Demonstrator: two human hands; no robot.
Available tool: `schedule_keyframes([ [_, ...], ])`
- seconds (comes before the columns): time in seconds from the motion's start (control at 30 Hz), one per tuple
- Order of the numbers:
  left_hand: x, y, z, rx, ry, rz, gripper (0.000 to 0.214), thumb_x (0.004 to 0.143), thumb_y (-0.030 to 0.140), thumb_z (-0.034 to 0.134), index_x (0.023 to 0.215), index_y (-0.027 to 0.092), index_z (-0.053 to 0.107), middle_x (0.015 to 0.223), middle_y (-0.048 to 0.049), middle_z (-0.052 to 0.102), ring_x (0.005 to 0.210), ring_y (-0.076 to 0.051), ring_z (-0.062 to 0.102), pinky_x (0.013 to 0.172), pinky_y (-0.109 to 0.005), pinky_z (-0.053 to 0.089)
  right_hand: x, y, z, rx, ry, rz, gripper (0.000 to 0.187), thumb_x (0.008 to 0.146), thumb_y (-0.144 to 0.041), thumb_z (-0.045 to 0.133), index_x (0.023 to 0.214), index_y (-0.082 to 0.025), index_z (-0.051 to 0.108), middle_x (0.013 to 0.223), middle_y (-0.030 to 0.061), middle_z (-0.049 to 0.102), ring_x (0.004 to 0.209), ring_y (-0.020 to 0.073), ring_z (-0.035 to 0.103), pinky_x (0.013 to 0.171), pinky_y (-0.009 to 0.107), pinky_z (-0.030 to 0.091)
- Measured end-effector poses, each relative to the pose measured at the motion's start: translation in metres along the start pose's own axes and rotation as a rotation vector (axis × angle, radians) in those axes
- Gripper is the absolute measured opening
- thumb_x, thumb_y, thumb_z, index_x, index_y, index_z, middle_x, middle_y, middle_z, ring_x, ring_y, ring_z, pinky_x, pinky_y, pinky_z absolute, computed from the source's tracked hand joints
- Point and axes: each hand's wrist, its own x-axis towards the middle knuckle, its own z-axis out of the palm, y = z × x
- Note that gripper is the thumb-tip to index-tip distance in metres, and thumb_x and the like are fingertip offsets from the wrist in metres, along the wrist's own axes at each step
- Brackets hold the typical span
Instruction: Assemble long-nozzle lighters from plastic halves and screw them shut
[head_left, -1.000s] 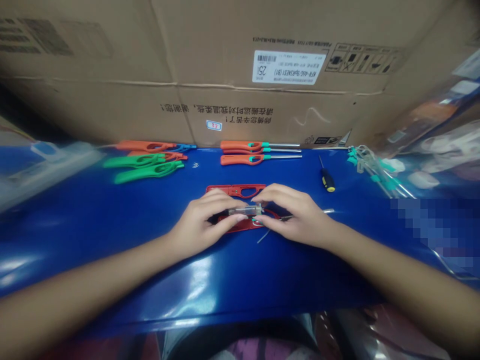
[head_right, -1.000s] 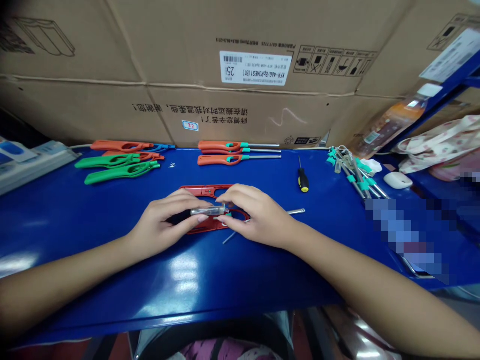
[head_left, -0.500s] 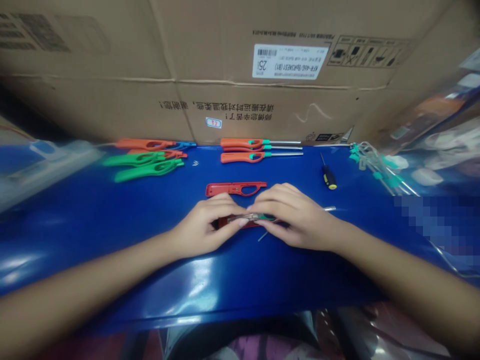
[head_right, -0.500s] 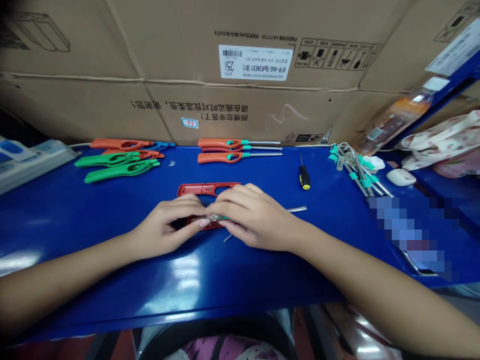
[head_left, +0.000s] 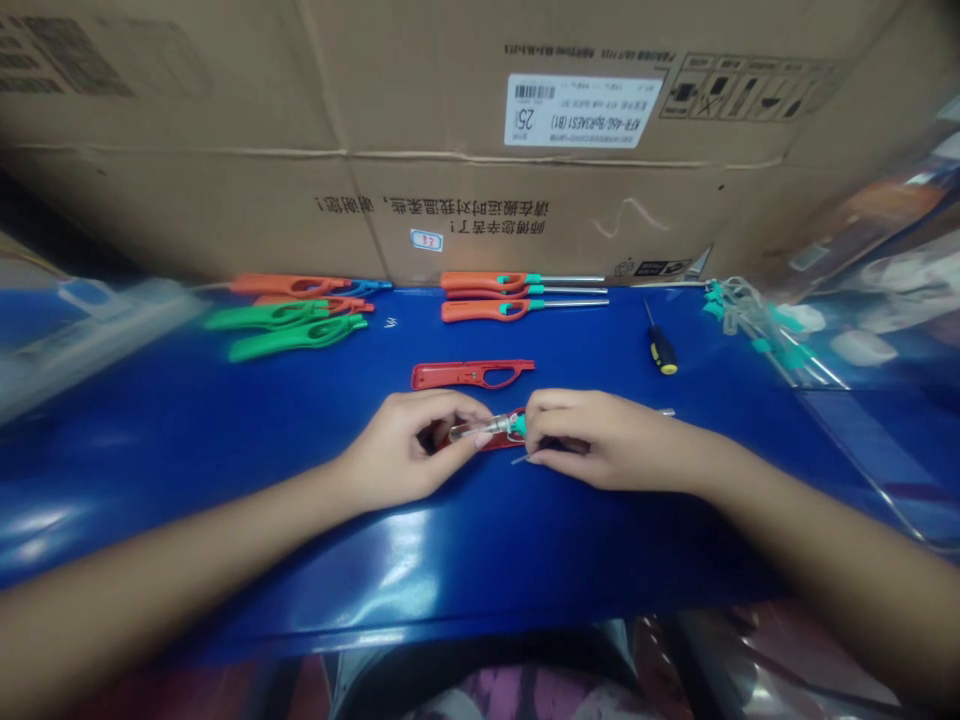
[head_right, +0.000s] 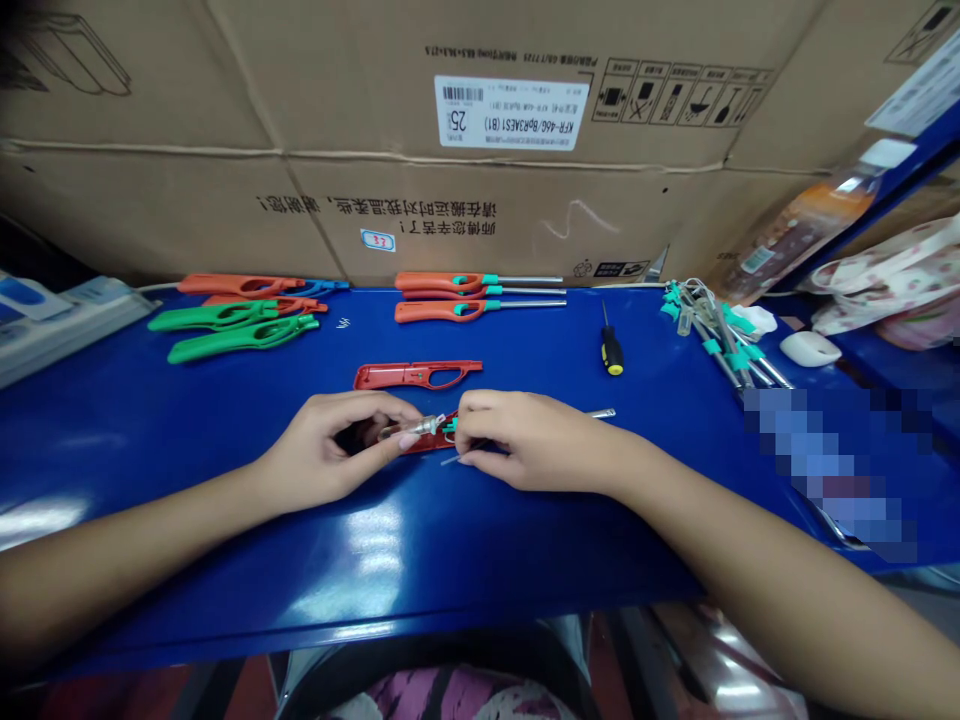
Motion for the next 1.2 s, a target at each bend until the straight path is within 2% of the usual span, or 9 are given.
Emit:
schedule_keyframes([
  [0.2,0.001,-0.002,-0.001,0.022,0.021,0.035,0.013,0.087,0.021,0.072,0.099,0.016,0.075,0.079,-0.0008,0.074,0.056,-0.007,0.054,0.055,-0.017,0.044,0.008,0.010,0.006,0.327,0.147,0.107,0.006,0.090,-0.018,0.067,0.092,-0.014,0.071,0.075,-0.0017,0.061,0.058,0.0063,0.045,0.054,0.020,0.038],
  [0.33,0.002,-0.002,-0.002,0.037,0.020,0.023,0.014,0.088,0.024,0.072,0.098,0.015,0.076,0.081,-0.0034,0.075,0.057,-0.009,0.058,0.054,-0.019,0.045,0.012,0.019,0.010,0.638,0.148,0.230,0.017,0.086,-0.030,0.073,0.088,-0.014,0.069,0.072,-0.0004,0.064,0.054,0.0059,0.048,0.049,0.020,0.037],
  [0.43,0.001,-0.003,-0.003,0.034,0.011,0.015,0.014,0.090,0.025,0.071,0.099,0.016,0.076,0.082,-0.0032,0.076,0.057,-0.009,0.059,0.053,-0.019,0.045,0.012,0.020,0.011,0.784,0.126,0.328,0.024,0.085,-0.037,0.074,0.089,-0.014,0.068,0.065,-0.0030,0.060,0.045,0.0052,0.046,0.042,0.020,0.034],
  [0.57,0.001,-0.006,-0.004,0.021,-0.018,0.024,0.015,0.093,0.024,0.068,0.103,0.017,0.077,0.084,-0.0021,0.077,0.058,-0.008,0.061,0.055,-0.019,0.046,0.013,0.016,0.009,0.758,0.159,0.324,0.027,0.084,-0.038,0.076,0.086,-0.013,0.068,0.072,0.0000,0.064,0.047,0.0041,0.048,0.042,0.019,0.036],
  [0.7,0.002,-0.006,-0.005,0.032,-0.065,0.030,0.018,0.096,0.024,0.063,0.104,0.016,0.077,0.090,-0.0042,0.078,0.069,-0.012,0.068,0.063,-0.020,0.050,0.012,0.014,0.008,0.743,0.103,0.375,0.030,0.088,-0.043,0.071,0.088,-0.014,0.066,0.057,-0.0044,0.057,0.039,0.0046,0.044,0.036,0.018,0.033],
  [0.8,0.002,-0.005,-0.006,0.035,-0.094,0.024,0.022,0.099,0.026,0.059,0.105,0.015,0.077,0.092,-0.0062,0.078,0.075,-0.014,0.070,0.068,-0.022,0.052,0.011,0.016,0.009,0.736,0.082,0.390,0.031,0.089,-0.045,0.070,0.090,-0.015,0.065,0.054,-0.0056,0.054,0.038,0.0059,0.045,0.034,0.018,0.035],
  [1.2,0.005,-0.004,-0.005,0.060,-0.134,0.040,0.026,0.103,0.028,0.053,0.102,0.015,0.074,0.090,-0.0061,0.076,0.076,-0.014,0.068,0.072,-0.023,0.052,0.012,0.017,0.011,0.714,0.136,0.298,0.026,0.087,-0.039,0.073,0.087,-0.014,0.067,0.060,-0.0039,0.058,0.041,0.0042,0.045,0.037,0.017,0.034],
])
